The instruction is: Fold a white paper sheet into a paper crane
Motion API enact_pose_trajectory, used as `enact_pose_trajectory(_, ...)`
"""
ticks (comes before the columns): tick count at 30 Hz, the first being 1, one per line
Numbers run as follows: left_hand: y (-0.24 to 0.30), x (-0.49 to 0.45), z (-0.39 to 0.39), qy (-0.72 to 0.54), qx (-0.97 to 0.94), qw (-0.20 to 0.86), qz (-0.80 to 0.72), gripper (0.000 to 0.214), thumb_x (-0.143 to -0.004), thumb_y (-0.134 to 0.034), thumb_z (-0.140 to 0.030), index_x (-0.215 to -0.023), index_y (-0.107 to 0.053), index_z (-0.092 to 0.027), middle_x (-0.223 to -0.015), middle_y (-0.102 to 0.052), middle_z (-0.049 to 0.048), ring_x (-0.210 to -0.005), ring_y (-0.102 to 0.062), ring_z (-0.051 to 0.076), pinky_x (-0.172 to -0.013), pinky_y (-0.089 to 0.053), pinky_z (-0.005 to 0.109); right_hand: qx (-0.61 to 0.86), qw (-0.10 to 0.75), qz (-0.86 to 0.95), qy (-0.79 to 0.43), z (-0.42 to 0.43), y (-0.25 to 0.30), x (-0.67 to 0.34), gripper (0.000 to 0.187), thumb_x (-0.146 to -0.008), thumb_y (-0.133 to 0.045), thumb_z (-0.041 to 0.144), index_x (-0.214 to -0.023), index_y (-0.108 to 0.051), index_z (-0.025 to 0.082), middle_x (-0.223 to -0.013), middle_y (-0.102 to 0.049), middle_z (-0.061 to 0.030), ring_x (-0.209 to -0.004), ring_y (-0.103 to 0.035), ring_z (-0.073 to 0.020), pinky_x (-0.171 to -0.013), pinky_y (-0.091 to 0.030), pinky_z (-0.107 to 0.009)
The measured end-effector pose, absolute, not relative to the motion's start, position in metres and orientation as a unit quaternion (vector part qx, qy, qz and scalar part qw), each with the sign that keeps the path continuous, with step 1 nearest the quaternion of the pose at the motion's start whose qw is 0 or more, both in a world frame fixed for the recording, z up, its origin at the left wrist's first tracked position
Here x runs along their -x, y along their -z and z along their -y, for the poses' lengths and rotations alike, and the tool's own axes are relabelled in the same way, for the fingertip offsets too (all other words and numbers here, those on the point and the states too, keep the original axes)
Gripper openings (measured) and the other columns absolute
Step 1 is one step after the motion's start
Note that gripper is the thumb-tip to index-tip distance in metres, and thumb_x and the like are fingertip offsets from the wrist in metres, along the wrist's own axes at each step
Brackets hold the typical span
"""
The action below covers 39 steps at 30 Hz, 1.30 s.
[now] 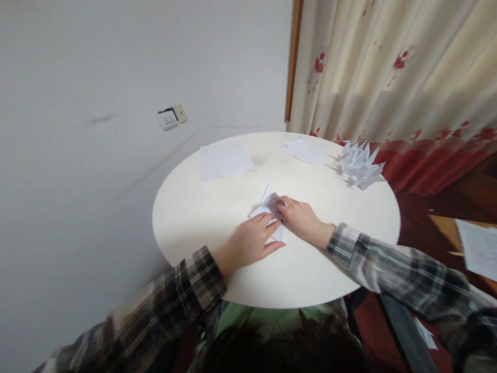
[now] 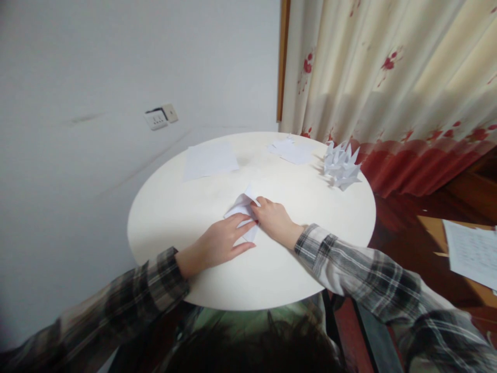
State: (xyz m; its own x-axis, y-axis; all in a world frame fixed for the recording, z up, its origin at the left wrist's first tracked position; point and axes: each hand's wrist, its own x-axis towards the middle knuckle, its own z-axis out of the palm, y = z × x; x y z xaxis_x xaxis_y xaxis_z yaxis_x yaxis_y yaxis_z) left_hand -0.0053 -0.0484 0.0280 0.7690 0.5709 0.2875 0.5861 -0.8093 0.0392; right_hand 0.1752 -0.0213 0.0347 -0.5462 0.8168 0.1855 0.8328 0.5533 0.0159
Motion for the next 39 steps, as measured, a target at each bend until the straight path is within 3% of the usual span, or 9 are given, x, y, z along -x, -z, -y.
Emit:
enact_pose_trajectory(6, -0.026, 0.003, 0.047, 0.144, 0.944, 0.035, 0.295, 0.051, -0.088, -0.047, -0.047, -0.120, -0.051, -0.007, -0.121, -0.054, 0.0174, -0.112, -0.050, 0.028, -0.095, -0.043, 0.043, 0.448, 0.158, 0.880, 0.025, 0.014, -0.022, -0.179, 0.011, -0.088, -0.046, 0.019, -0.091, -0.057, 0.018, -0.096, -0.058, -0.0066, -0.079, -0.058, -0.0167, -0.062, -0.042, -0.026)
enact_pose_trajectory(11, -0.024, 0.002, 0.046, 0.153, 0.944, -0.001, 0.292, 0.054, -0.089, -0.043, -0.049, -0.123, -0.046, -0.006, -0.124, -0.053, 0.0173, -0.116, -0.048, 0.026, -0.100, -0.039, 0.039, 0.348, 0.323, 0.879, -0.039, 0.010, -0.017, -0.191, 0.022, -0.084, -0.046, 0.012, -0.100, -0.058, 0.020, -0.110, -0.058, -0.0078, -0.097, -0.056, -0.0172, -0.080, -0.046, -0.029)
enact_pose_trajectory(14, -0.026, 0.000, 0.043, 0.146, 0.947, 0.003, 0.285, 0.052, -0.088, -0.045, -0.048, -0.120, -0.047, -0.007, -0.119, -0.054, 0.0160, -0.112, -0.049, 0.026, -0.097, -0.041, 0.040, 0.292, 0.405, 0.865, -0.044, 0.014, -0.021, -0.202, 0.026, -0.077, -0.043, 0.004, -0.091, -0.058, 0.020, -0.115, -0.056, -0.0086, -0.107, -0.051, -0.0191, -0.089, -0.043, -0.034)
enact_pose_trajectory(17, -0.028, -0.003, 0.041, 0.138, 0.950, 0.008, 0.280, 0.048, -0.088, -0.048, -0.045, -0.118, -0.048, -0.008, -0.114, -0.055, 0.0146, -0.107, -0.051, 0.026, -0.094, -0.043, 0.040, 0.325, 0.439, 0.834, -0.075, 0.018, -0.022, -0.213, 0.029, -0.073, -0.038, 0.000, -0.084, -0.055, 0.019, -0.103, -0.060, -0.0075, -0.097, -0.055, -0.0179, -0.083, -0.044, -0.033)
enact_pose_trajectory(21, -0.028, -0.004, 0.039, 0.138, 0.951, 0.018, 0.278, 0.051, -0.087, -0.049, -0.046, -0.121, -0.047, -0.008, -0.116, -0.053, 0.0153, -0.108, -0.050, 0.027, -0.093, -0.043, 0.040, 0.410, 0.407, 0.801, -0.155, 0.011, -0.015, -0.220, 0.017, -0.077, -0.047, 0.011, -0.092, -0.052, 0.018, -0.087, -0.060, -0.0042, -0.081, -0.057, -0.0163, -0.076, -0.045, -0.032)
enact_pose_trajectory(25, -0.027, 0.000, 0.036, 0.135, 0.955, 0.013, 0.263, 0.050, -0.089, -0.046, -0.047, -0.122, -0.048, -0.010, -0.120, -0.052, 0.0154, -0.110, -0.050, 0.027, -0.093, -0.043, 0.040, 0.418, 0.356, 0.806, -0.220, 0.003, -0.009, -0.216, 0.028, -0.077, -0.059, 0.026, -0.102, -0.049, 0.017, -0.088, -0.060, -0.0044, -0.080, -0.056, -0.0163, -0.073, -0.045, -0.031)
enact_pose_trajectory(29, -0.026, 0.006, 0.035, 0.139, 0.961, -0.004, 0.239, 0.049, -0.090, -0.045, -0.046, -0.124, -0.047, -0.012, -0.126, -0.050, 0.0154, -0.115, -0.048, 0.026, -0.096, -0.041, 0.040, 0.430, 0.330, 0.818, -0.195, 0.006, -0.011, -0.210, 0.037, -0.075, -0.063, 0.033, -0.105, -0.050, 0.016, -0.087, -0.058, -0.0052, -0.078, -0.053, -0.0170, -0.072, -0.044, -0.031)
enact_pose_trajectory(39, -0.027, 0.008, 0.035, 0.135, 0.964, -0.013, 0.229, 0.050, -0.089, -0.046, -0.046, -0.122, -0.050, -0.010, -0.124, -0.053, 0.0160, -0.114, -0.049, 0.026, -0.097, -0.041, 0.042, 0.491, 0.307, 0.799, -0.163, -0.006, -0.002, -0.208, 0.031, -0.076, -0.062, 0.031, -0.101, -0.051, 0.016, -0.078, -0.056, -0.0021, -0.069, -0.050, -0.0151, -0.064, -0.040, -0.027)
